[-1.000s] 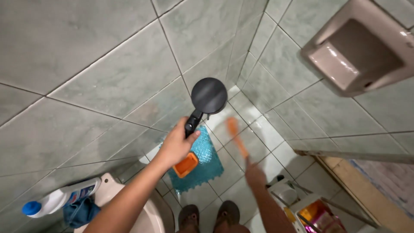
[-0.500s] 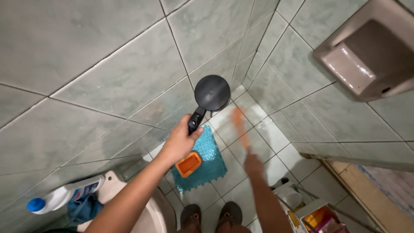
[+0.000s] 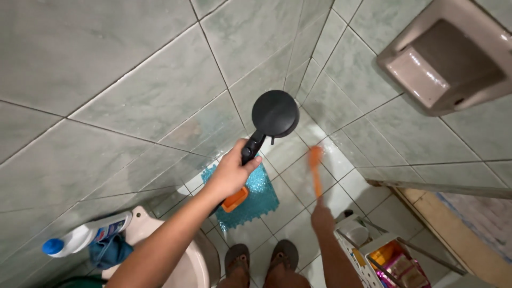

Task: Cleaning the inside and outside of a toilet bowl using a brush, rag, and cleaning solution.

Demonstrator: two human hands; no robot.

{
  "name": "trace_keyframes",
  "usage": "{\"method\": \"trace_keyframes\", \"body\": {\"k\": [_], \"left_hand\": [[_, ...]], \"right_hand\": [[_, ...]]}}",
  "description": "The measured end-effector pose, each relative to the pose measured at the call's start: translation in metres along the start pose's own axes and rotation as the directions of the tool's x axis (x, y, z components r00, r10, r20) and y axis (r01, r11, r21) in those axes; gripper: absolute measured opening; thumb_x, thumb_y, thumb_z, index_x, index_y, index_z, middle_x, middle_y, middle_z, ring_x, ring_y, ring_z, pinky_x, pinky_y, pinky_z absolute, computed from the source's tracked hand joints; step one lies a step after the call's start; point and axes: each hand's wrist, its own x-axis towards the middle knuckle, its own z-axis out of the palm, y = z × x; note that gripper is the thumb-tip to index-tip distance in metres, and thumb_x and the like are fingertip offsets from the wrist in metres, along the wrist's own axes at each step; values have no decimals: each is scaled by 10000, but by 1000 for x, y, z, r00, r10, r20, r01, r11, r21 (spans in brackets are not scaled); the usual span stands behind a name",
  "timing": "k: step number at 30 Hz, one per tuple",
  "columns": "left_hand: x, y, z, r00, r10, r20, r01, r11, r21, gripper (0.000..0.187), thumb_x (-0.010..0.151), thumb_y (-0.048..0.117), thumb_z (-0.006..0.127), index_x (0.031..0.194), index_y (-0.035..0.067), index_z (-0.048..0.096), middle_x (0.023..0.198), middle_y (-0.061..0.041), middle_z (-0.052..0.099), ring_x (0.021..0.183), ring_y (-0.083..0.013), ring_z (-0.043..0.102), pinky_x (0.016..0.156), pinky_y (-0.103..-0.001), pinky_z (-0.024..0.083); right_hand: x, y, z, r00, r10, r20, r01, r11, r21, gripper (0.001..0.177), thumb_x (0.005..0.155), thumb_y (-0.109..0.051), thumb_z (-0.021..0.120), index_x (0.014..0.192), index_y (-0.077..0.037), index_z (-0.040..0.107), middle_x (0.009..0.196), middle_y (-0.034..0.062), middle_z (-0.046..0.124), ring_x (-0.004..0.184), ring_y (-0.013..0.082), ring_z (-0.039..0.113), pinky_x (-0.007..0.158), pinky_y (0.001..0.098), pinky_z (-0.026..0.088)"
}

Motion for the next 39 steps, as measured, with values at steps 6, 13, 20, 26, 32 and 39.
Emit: {"method": "trace_keyframes", "body": {"k": [6, 13, 20, 26, 32, 39], "left_hand": [[-5, 9, -1, 1000, -10, 17, 9, 999, 31, 405, 903, 323, 715, 1214, 112, 565, 887, -114, 675, 826, -256, 658, 773, -388, 520], [4, 11, -4, 997, 40, -72, -37, 999, 39, 406, 910, 316, 713, 1201, 86, 548, 843, -139, 652, 764, -269, 639, 730, -392, 518], [21, -2, 10, 995, 34, -90, -34, 999, -6, 394, 915, 307, 707, 1203, 93, 546, 799, -138, 634, 710, -273, 610, 689, -396, 509], [25, -5, 5, 994, 70, -85, -68, 997, 34, 410, 917, 314, 703, 1229, 109, 534, 848, -141, 650, 762, -285, 635, 728, -413, 513], [25, -4, 13, 998, 44, -39, -43, 998, 38, 400, 929, 322, 686, 1232, 110, 536, 877, -145, 663, 800, -288, 651, 751, -412, 518], [25, -5, 23, 997, 75, -23, -74, 995, 64, 427, 930, 337, 692, 1253, 112, 525, 939, -157, 674, 857, -301, 666, 790, -412, 523]], "right_hand": [[-76, -16, -7, 984, 28, 178, -43, 996, 82, 728, 1052, -217, 395, 1662, -132, 6, 1045, 192, 702, 782, 286, 733, 646, 435, 617], [-43, 1, 18, 997, 35, -73, -19, 977, 211, 752, 978, -246, 480, 1608, -167, 78, 976, 197, 691, 789, 319, 680, 699, 504, 569], [-6, -97, -78, 980, -127, 152, 124, 992, 28, 723, 1037, -153, 420, 1661, -220, 61, 1104, 206, 643, 850, 297, 698, 711, 434, 609], [80, -79, -94, 999, 2, 49, -6, 997, 73, 671, 1054, -237, 429, 1644, -207, 111, 1109, 176, 644, 876, 291, 711, 722, 436, 612], [133, -65, -132, 999, 47, -14, -46, 997, 68, 650, 1055, -260, 426, 1645, -223, 156, 1061, 164, 668, 904, 298, 714, 746, 452, 592], [30, 9, -48, 950, 293, 111, -312, 915, 254, 731, 1058, -258, 426, 1660, -104, 41, 941, 180, 739, 757, 280, 726, 624, 405, 594]]}}
